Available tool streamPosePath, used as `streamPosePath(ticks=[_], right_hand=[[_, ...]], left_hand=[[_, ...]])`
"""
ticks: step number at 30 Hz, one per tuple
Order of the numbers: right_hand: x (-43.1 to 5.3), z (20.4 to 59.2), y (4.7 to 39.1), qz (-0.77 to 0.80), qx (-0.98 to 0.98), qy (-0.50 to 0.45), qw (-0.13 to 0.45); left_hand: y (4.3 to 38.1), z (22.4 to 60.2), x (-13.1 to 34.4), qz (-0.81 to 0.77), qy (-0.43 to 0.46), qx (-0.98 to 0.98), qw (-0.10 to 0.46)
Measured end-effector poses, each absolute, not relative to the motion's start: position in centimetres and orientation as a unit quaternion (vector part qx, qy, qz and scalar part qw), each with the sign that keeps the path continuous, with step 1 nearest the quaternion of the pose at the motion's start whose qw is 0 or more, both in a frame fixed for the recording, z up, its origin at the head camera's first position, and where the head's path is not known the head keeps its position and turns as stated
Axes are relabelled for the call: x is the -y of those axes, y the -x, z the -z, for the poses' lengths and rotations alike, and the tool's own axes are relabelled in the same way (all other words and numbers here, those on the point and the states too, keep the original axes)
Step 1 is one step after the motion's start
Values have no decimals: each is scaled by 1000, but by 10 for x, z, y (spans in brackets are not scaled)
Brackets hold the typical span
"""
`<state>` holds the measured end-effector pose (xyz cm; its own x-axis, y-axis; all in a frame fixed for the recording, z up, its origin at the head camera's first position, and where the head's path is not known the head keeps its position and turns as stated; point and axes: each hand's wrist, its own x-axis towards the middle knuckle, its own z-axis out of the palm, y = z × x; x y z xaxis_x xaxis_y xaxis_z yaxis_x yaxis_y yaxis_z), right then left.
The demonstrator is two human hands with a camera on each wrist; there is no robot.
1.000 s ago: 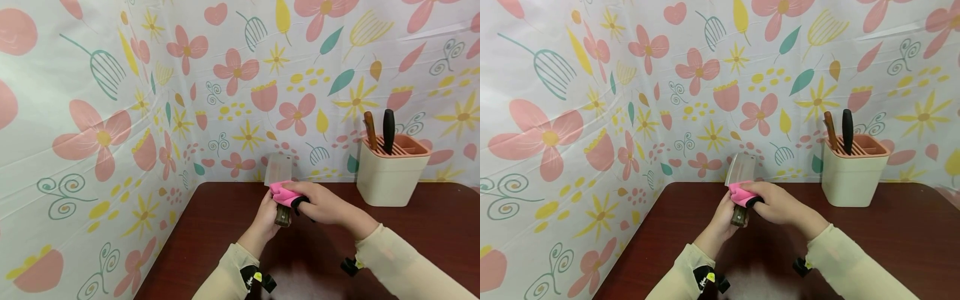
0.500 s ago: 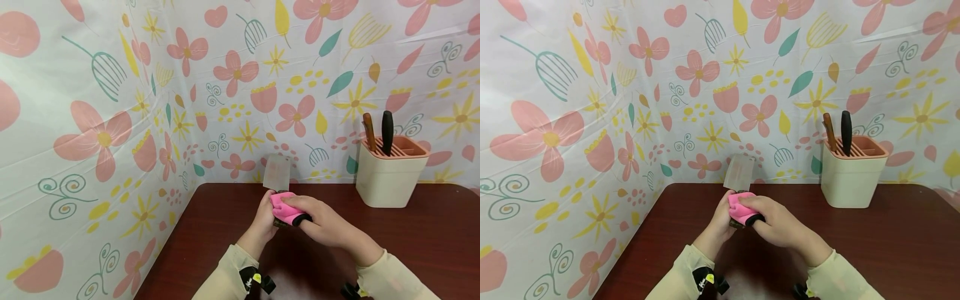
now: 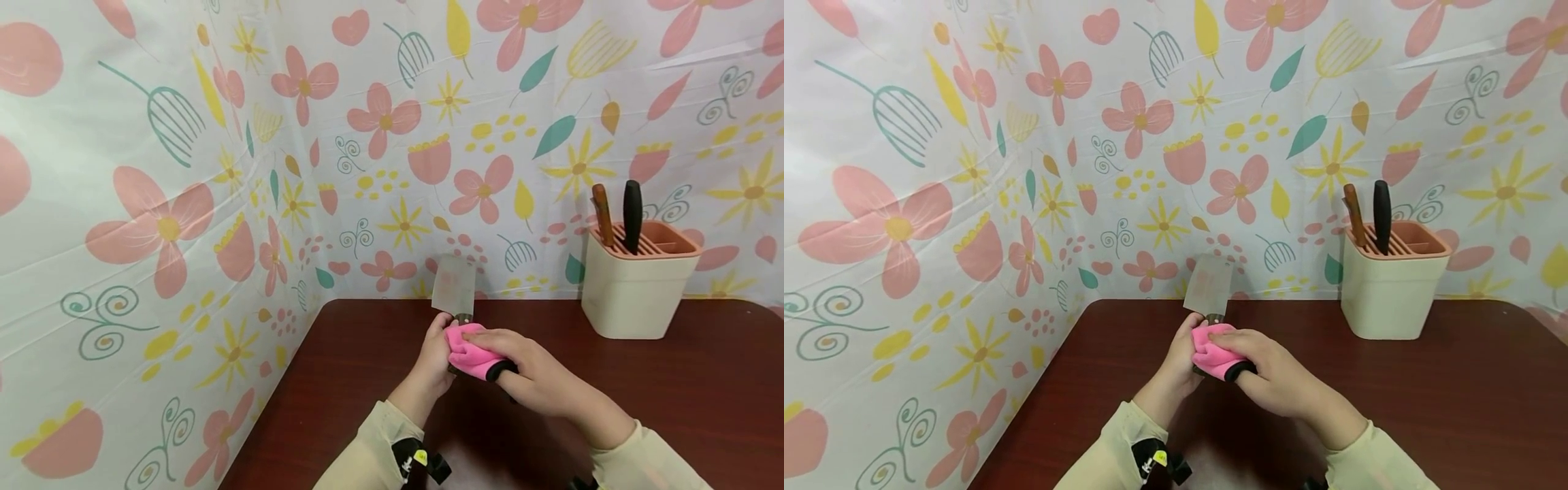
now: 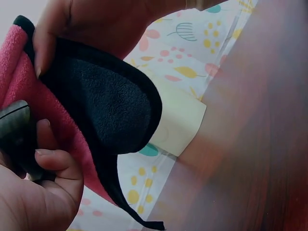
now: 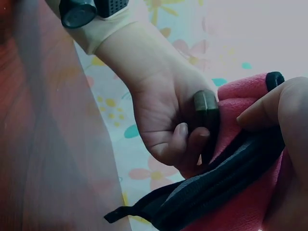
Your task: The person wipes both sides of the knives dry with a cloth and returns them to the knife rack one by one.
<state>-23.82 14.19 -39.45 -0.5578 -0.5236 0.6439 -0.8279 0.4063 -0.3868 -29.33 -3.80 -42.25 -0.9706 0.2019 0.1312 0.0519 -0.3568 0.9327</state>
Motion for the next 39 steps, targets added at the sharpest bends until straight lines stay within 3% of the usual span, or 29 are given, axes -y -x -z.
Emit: streamPosePath(ticks=[18,30,39], right_hand=[[-143,385,222,-333,785,-464,241],[-139,377,212,-339,765,-501,222],[-147,372,213,-360,768,-502,168]], left_hand=[[291,418,32,-834,-91,-543,32],[288,417,37,-832,-80,-546,59],[289,420,39,-825,-90,-553,76]])
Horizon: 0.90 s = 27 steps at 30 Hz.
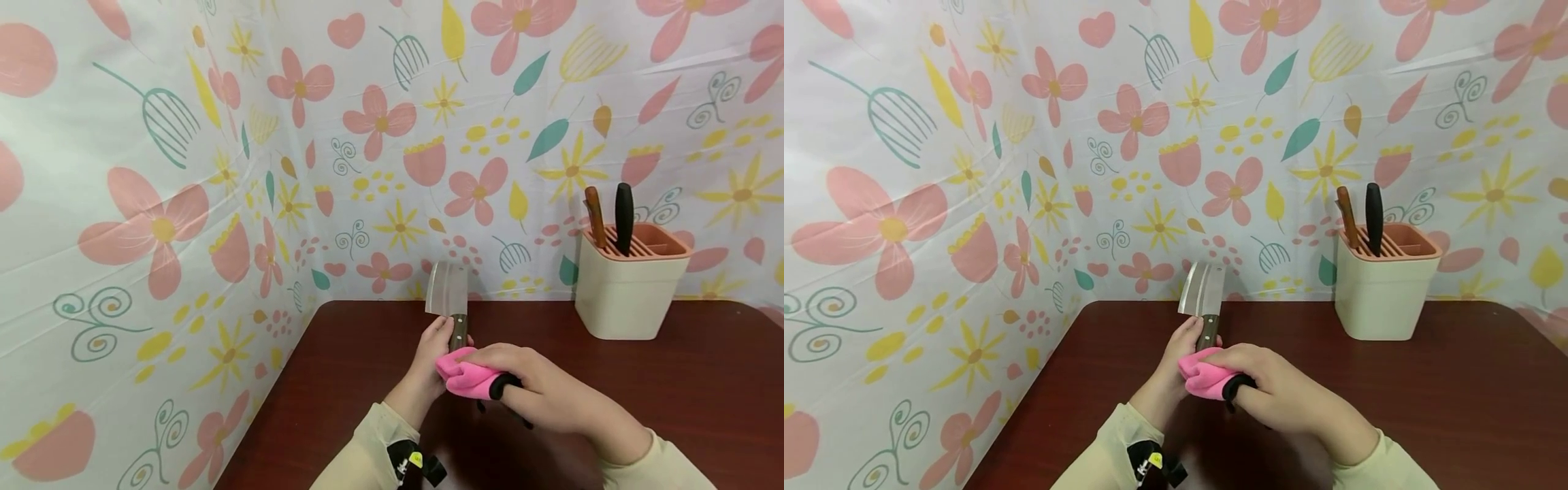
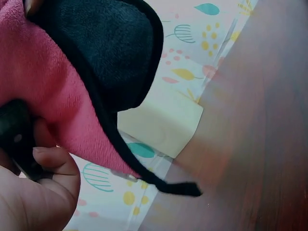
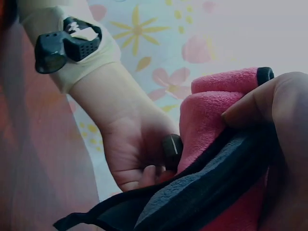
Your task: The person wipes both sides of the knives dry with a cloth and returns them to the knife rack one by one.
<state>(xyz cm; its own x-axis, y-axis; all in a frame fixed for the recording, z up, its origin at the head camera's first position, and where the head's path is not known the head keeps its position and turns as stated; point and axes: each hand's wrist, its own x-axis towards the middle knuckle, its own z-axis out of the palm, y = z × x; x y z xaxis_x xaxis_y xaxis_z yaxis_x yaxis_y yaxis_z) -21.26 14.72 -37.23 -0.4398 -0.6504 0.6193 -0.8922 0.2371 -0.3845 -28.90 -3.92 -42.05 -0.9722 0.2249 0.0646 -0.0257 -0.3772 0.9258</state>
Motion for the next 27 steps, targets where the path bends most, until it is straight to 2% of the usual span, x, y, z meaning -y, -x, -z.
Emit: streamPosePath(ticks=[6,12,17,23,27], right_hand=[[-153,371,218,-424,771,-438,185],[-155,379,230,-426,800,-333,261],[-153,393,244,-392,813,-291,318],[-150,403,252,-374,824,-299,303],[-148,404,251,-364,821,-321,301]], left_hand=[[289,424,37,-830,-96,-543,87],[283,421,33,-811,-119,-564,102],[277,420,29,-804,-130,-570,111],[272,419,25,-802,-141,-564,136],[273,419,25,-805,-132,-564,129]])
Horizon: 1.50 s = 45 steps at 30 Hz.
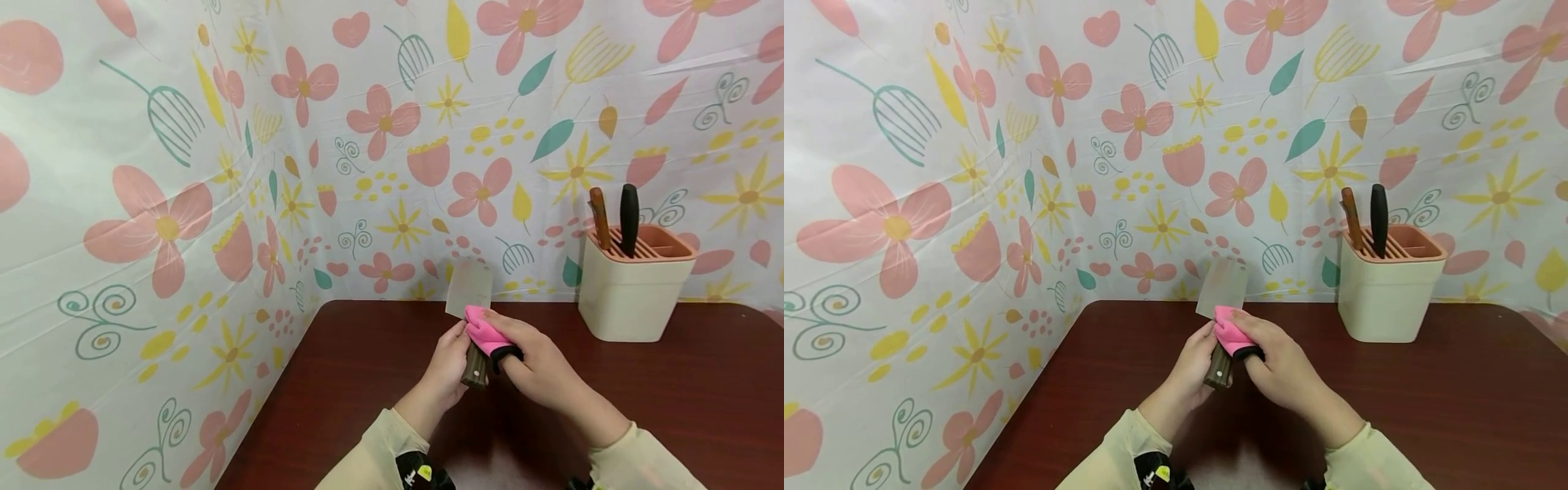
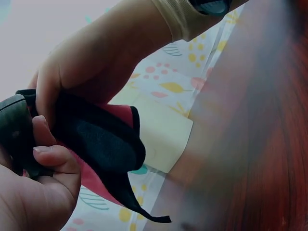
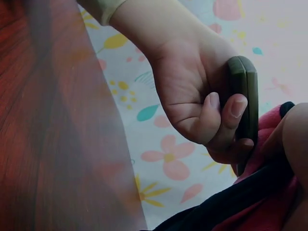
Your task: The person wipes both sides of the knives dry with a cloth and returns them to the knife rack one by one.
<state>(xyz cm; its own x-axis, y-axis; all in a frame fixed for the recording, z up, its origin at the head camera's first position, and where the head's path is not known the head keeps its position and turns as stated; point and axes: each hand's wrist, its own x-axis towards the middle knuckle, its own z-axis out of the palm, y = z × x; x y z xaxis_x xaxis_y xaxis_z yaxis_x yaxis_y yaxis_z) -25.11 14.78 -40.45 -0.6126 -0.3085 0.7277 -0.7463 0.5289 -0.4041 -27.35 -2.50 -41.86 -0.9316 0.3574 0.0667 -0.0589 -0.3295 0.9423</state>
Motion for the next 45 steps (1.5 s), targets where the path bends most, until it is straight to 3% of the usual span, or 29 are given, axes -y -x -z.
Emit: streamPosePath(ticks=[29,45], right_hand=[[-135,394,227,-321,788,-417,320],[-129,390,215,-344,790,-444,244]], left_hand=[[282,416,30,-836,-80,-539,65],[284,414,39,-849,-59,-520,68]])
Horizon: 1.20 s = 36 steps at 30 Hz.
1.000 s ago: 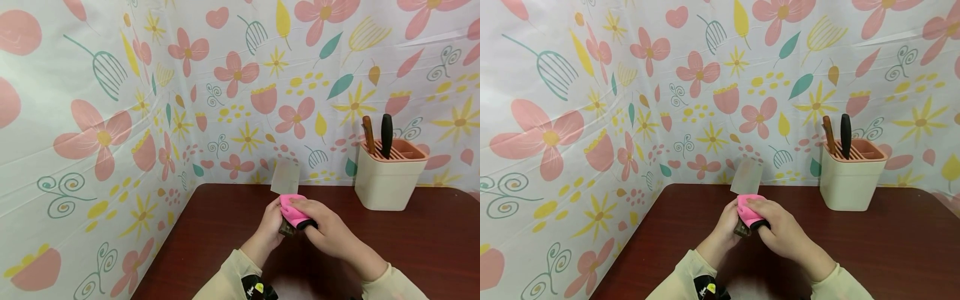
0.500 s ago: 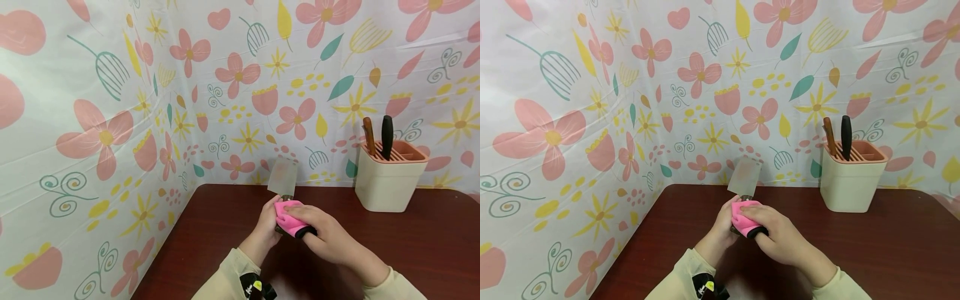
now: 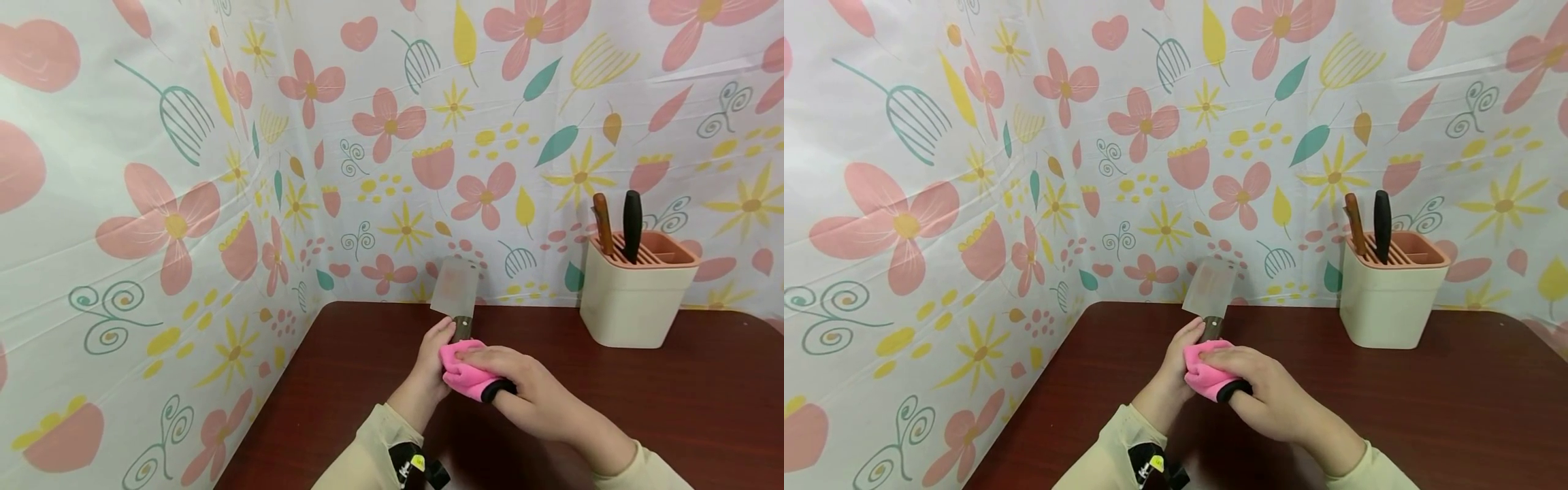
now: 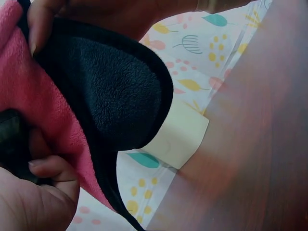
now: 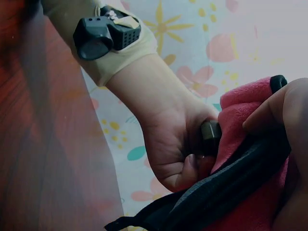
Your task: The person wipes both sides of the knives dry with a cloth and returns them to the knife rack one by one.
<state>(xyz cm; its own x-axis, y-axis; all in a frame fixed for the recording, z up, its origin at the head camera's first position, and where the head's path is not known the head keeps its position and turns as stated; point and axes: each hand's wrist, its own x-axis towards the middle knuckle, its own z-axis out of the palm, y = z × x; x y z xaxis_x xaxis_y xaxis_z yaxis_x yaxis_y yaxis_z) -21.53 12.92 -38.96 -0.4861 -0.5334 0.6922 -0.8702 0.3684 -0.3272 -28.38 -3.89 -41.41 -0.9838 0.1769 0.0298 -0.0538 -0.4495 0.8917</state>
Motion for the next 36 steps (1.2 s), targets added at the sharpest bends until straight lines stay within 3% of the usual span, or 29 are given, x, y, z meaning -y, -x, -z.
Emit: streamPosePath(ticks=[11,23,36], right_hand=[[-128,388,219,-394,707,-544,222],[-139,380,214,-389,742,-523,156],[-167,364,205,-335,791,-484,163]], left_hand=[[287,410,42,-841,-69,-532,79],[296,415,58,-768,-149,-607,139],[296,406,69,-697,-155,-665,220]])
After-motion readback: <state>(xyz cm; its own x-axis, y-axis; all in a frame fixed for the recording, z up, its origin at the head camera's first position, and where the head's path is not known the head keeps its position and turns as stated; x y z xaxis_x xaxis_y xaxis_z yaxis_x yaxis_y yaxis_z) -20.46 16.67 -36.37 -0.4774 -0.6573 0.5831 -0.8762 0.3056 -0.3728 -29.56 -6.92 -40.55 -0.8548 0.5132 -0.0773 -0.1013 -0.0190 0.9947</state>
